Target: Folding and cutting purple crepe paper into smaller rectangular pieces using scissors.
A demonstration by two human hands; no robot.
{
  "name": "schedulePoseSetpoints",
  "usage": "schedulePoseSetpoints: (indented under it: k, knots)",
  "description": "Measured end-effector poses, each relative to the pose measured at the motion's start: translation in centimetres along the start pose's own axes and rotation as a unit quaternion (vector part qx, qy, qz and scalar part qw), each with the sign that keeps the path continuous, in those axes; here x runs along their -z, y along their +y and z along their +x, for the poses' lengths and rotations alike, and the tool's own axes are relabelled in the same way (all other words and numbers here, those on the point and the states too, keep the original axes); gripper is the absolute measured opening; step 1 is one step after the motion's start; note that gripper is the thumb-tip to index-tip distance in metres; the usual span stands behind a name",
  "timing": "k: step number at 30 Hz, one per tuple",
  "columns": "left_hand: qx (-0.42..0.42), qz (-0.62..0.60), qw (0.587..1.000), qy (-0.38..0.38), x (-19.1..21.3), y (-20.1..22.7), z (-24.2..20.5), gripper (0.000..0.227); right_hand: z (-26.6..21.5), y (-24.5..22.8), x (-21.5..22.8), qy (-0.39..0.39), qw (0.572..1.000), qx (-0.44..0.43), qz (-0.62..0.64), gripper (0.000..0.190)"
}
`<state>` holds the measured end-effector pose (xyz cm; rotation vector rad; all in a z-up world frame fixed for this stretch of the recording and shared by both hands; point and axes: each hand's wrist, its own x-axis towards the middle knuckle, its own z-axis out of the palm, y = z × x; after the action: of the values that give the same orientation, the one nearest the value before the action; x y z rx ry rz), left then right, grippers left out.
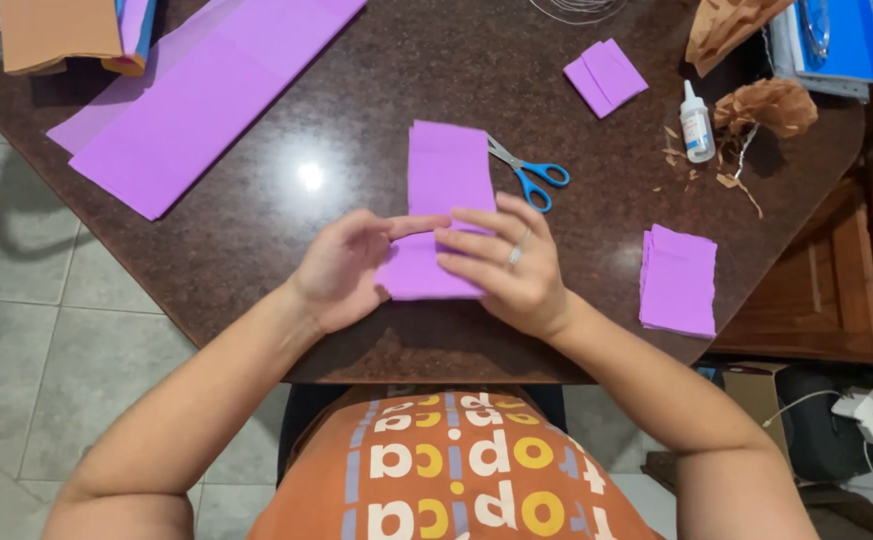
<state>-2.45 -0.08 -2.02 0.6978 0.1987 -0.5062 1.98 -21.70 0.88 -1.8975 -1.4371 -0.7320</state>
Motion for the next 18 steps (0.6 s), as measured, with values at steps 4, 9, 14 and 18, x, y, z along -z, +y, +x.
schedulePoseSetpoints:
  k: [4, 9, 14, 18]
  knots:
    - [-0.124, 0.293, 0.948, -0.02, -0.5, 3.8, -2.6, 0.071, 2.6, -0.3, 3.7, 0.035, 0.942, -0.283, 0.18, 0.015]
    - [-0.37, 0.485, 0.792, -0.029, -4.5, 6.7, -2.0, 0.054, 8.2, 0.0, 5.7, 0.064, 0.852, -0.447, 0.265, 0.016]
    - [-0.336, 0.326, 0.883, 0.03, -6.2, 4.6, 2.4, 0.032, 7.3, 1.9, 3.3, 0.134, 0.802, -0.457, 0.361, 0.028]
    - [-0.326, 0.235, 0.913, 0.071, -6.1, 3.1, 3.4, 0.027, 5.4, 2.7, 0.9, 0.141, 0.809, -0.455, 0.343, 0.012]
